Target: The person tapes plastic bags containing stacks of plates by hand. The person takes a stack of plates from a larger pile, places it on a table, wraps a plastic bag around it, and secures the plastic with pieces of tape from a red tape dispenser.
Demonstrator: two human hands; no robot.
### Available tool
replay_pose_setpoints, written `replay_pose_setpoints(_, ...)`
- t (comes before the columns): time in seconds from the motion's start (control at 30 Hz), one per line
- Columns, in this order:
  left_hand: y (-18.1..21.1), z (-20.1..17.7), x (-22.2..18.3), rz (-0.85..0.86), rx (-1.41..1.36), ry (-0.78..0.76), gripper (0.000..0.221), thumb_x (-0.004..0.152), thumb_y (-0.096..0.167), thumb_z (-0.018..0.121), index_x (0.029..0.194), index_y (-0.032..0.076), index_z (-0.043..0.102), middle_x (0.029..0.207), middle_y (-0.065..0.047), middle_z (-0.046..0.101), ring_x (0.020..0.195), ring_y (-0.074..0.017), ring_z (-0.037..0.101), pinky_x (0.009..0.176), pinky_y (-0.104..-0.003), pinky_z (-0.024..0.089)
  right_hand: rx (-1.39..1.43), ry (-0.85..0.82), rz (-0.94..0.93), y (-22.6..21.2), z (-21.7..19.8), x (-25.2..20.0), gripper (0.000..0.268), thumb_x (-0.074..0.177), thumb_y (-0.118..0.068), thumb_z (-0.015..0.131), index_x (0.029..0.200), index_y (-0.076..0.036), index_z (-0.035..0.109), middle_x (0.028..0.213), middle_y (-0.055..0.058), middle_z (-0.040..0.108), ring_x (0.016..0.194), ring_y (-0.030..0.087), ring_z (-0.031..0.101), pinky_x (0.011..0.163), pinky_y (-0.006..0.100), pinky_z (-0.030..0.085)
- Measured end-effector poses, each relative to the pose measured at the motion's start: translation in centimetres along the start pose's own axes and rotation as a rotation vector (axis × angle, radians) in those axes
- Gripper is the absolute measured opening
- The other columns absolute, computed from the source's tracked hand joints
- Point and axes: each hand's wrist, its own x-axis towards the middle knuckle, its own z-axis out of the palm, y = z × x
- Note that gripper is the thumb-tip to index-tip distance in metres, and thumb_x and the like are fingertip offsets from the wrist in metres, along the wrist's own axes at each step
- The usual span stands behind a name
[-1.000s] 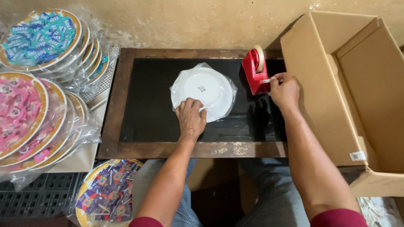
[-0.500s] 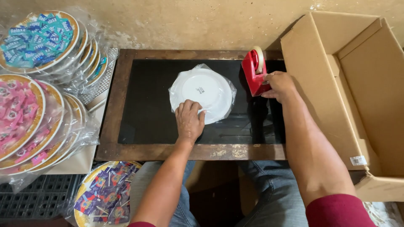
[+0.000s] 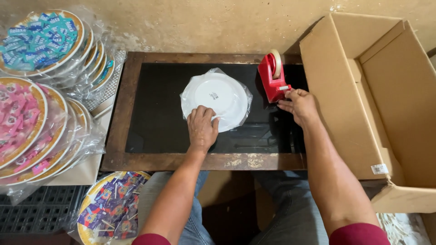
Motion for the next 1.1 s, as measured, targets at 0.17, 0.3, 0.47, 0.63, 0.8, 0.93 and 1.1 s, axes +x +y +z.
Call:
replay_pose_setpoints(0.17, -0.3, 0.4, 0.0, 0.003, 0.006, 0.000, 0.015, 0.089, 0.029, 0.073, 0.094, 0.018, 0.064, 0.097, 0.002, 0.052, 0.102, -0.0211, 0.057, 0.099, -0.045, 0.046, -0.122, 0.023, -0.091, 1.6, -0.1, 0.5, 0.018, 0.099, -0.010, 0.062, 0.096, 0.004, 0.052, 0.134, 0.028, 0.050, 0.096, 0.052, 0.069, 0.075, 0.054, 0.063)
replay_pose_setpoints(0.3, -0.2, 0.4, -0.1, -0.001, 0.005, 0.002, 0.016, 0.089, 0.030, 0.073, 0.094, 0.019, 0.064, 0.096, 0.002, 0.053, 0.102, -0.0207, 0.057, 0.098, -0.045, 0.046, -0.368, 0.153, -0.177, 3.0, -0.1, 2.2, 0.014, 0.089, -0.001, 0.064, 0.097, 0.010, 0.060, 0.112, 0.031, 0.063, 0.071, 0.042, 0.074, 0.056, 0.049, 0.066)
replay_pose_setpoints(0.47, -0.4, 0.5, 0.1, 0.010, -0.011, 0.017, 0.016, 0.088, 0.029, 0.073, 0.094, 0.018, 0.064, 0.096, 0.001, 0.053, 0.102, -0.0221, 0.057, 0.098, -0.045, 0.047, -0.727, 0.323, -0.204, 2.4, 0.4, 0.4, 0.016, 0.086, -0.025, 0.070, 0.093, -0.012, 0.076, 0.073, 0.008, 0.072, 0.068, 0.030, 0.072, 0.055, 0.042, 0.059)
replay_pose_setpoints(0.63, -0.5, 0.9, -0.1, 0.013, -0.028, 0.024, 0.015, 0.088, 0.029, 0.073, 0.094, 0.018, 0.064, 0.095, 0.002, 0.053, 0.101, -0.0218, 0.057, 0.098, -0.045, 0.046, -0.710, 0.358, -0.293, 1.4, 4.7, -5.5, 0.016, 0.088, -0.028, 0.067, 0.090, -0.027, 0.082, 0.075, 0.005, 0.071, 0.076, 0.028, 0.070, 0.070, 0.046, 0.053)
replay_pose_setpoints(0.8, -0.4, 0.6, -0.2, 0.017, -0.030, 0.041, 0.016, 0.086, 0.028, 0.074, 0.094, 0.017, 0.065, 0.095, 0.001, 0.053, 0.102, -0.0224, 0.057, 0.099, -0.044, 0.045, -0.258, -0.084, -0.309, -1.1, 12.1, -12.5, 0.018, 0.089, -0.008, 0.066, 0.097, -0.008, 0.081, 0.098, 0.014, 0.068, 0.102, 0.022, 0.060, 0.096, 0.037, 0.048)
replay_pose_setpoints(0.93, -0.9, 1.4, -0.2, 0.007, -0.027, 0.039, 0.017, 0.085, 0.028, 0.075, 0.094, 0.018, 0.064, 0.095, 0.002, 0.052, 0.104, -0.0218, 0.056, 0.100, -0.044, 0.044, -0.302, -0.203, -0.320, -0.9, 15.1, -13.0, 0.018, 0.088, -0.009, 0.068, 0.099, -0.007, 0.082, 0.102, 0.016, 0.065, 0.104, 0.025, 0.060, 0.097, 0.039, 0.048)
replay_pose_setpoints(1.1, -1.1, 1.6, -0.1, 0.008, -0.042, 0.048, 0.019, 0.083, 0.028, 0.076, 0.093, 0.019, 0.063, 0.095, 0.001, 0.052, 0.104, -0.0223, 0.056, 0.100, -0.043, 0.044, -0.430, -0.228, -0.285, 0.8, 16.1, -11.8, 0.018, 0.090, -0.014, 0.069, 0.101, -0.009, 0.082, 0.106, 0.014, 0.062, 0.103, 0.025, 0.061, 0.093, 0.039, 0.048)
